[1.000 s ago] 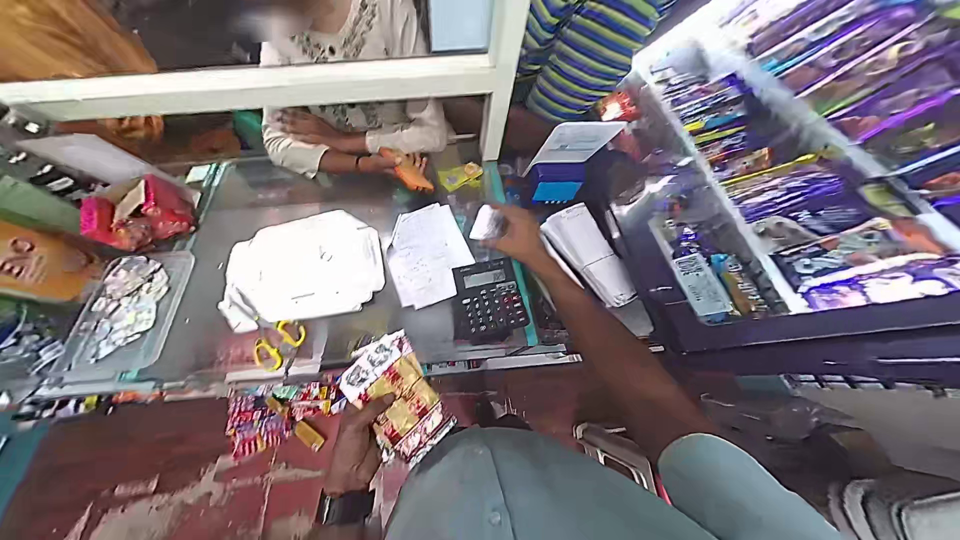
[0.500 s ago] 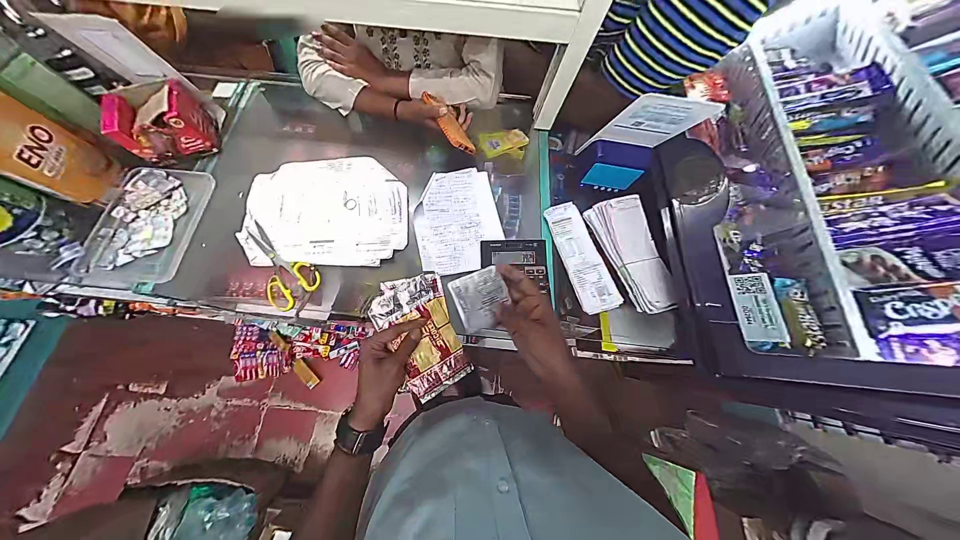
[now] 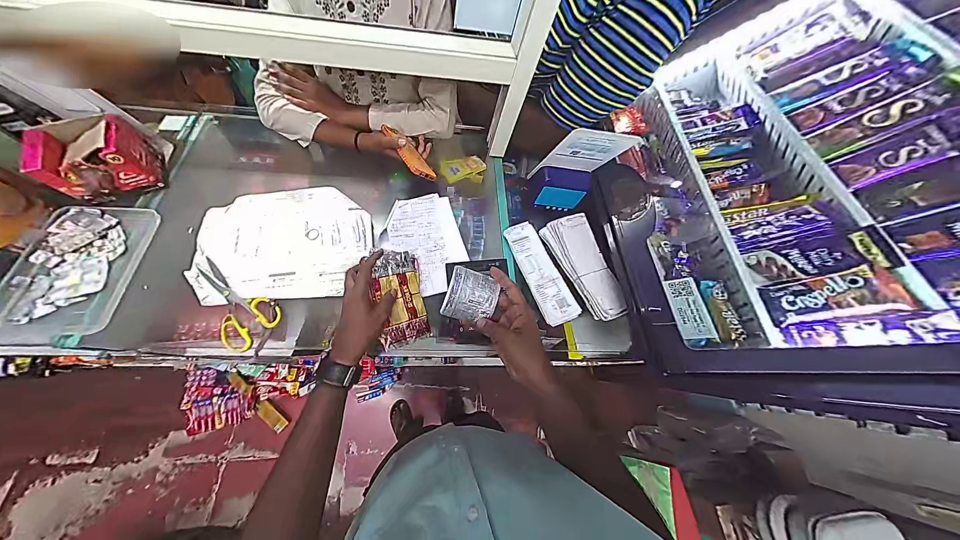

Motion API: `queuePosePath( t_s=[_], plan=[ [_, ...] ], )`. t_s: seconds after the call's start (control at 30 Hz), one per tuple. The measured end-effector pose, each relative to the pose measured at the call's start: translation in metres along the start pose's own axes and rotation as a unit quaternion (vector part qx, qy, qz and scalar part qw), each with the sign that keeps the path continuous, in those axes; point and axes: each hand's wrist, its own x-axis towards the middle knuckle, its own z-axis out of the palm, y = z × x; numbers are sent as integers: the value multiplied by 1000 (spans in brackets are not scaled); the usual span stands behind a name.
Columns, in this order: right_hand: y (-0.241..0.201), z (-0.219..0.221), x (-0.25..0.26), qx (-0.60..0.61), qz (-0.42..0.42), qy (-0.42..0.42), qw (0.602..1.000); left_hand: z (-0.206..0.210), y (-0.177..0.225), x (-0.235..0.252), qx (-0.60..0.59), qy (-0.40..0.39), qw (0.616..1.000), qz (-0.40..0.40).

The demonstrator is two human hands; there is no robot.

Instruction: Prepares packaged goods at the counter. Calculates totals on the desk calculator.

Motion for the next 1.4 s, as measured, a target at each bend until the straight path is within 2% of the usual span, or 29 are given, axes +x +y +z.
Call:
queuePosePath(
  t_s=[0.07, 0.1, 0.17, 0.2, 0.23, 0.27, 0.3, 0.37, 0.4, 0.43, 0.5, 0.57, 0.63, 0.7, 0.77, 0.9, 1.13, 1.4],
  plan=[
    [1, -1, -2, -17, -11, 7, 1000, 8, 3, 3, 172, 67, 983, -3],
    [3, -2, -3, -31, -15, 10, 999, 11, 5, 1, 222, 100, 970, 6],
    [3, -4, -5, -44, -22, 6, 999, 16, 14, -10, 219, 140, 964, 53],
    [2, -5, -5, -46, -26, -2, 999, 18, 22, -17, 172, 139, 972, 77],
    [-1, -6, -6, -58, -32, -23, 998, 21, 32, -27, 96, 116, 985, 81],
    [-5, -7, -7, -87, -44, -59, 993, 22, 43, -37, -17, 59, 996, 64],
    [-10, -9, -9, -126, -58, -107, 985, 23, 52, -46, -148, -26, 988, 32],
    [-21, -13, -12, -207, -79, -202, 954, 24, 60, -61, -323, -186, 927, -46],
    [-24, -13, -12, -229, -81, -238, 940, 24, 62, -68, -361, -236, 899, -71],
    [-25, -13, -13, -240, -83, -256, 933, 24, 61, -75, -375, -250, 889, -85],
    [-18, -17, -17, -256, -97, -207, 939, 24, 57, -88, -387, -195, 895, -104],
    [-4, -31, -20, -347, -134, -66, 926, 20, 49, -95, -408, -125, 895, -129],
    [10, -51, -18, -502, -143, 67, 850, 13, 45, -94, -406, -76, 898, -153],
    [22, -67, -14, -588, -126, 114, 791, 6, 43, -90, -412, -70, 894, -163],
    [30, -76, -15, -615, -113, 109, 773, 6, 43, -84, -414, -80, 892, -164],
    [37, -74, -16, -636, -122, 46, 761, -2, 39, -81, -397, -69, 899, -171],
    [38, -74, -16, -673, -134, 51, 725, -7, 40, -76, -352, -70, 918, -171],
    [35, -70, -15, -676, -120, 51, 725, -12, 43, -74, -351, -60, 918, -172]
  ],
)
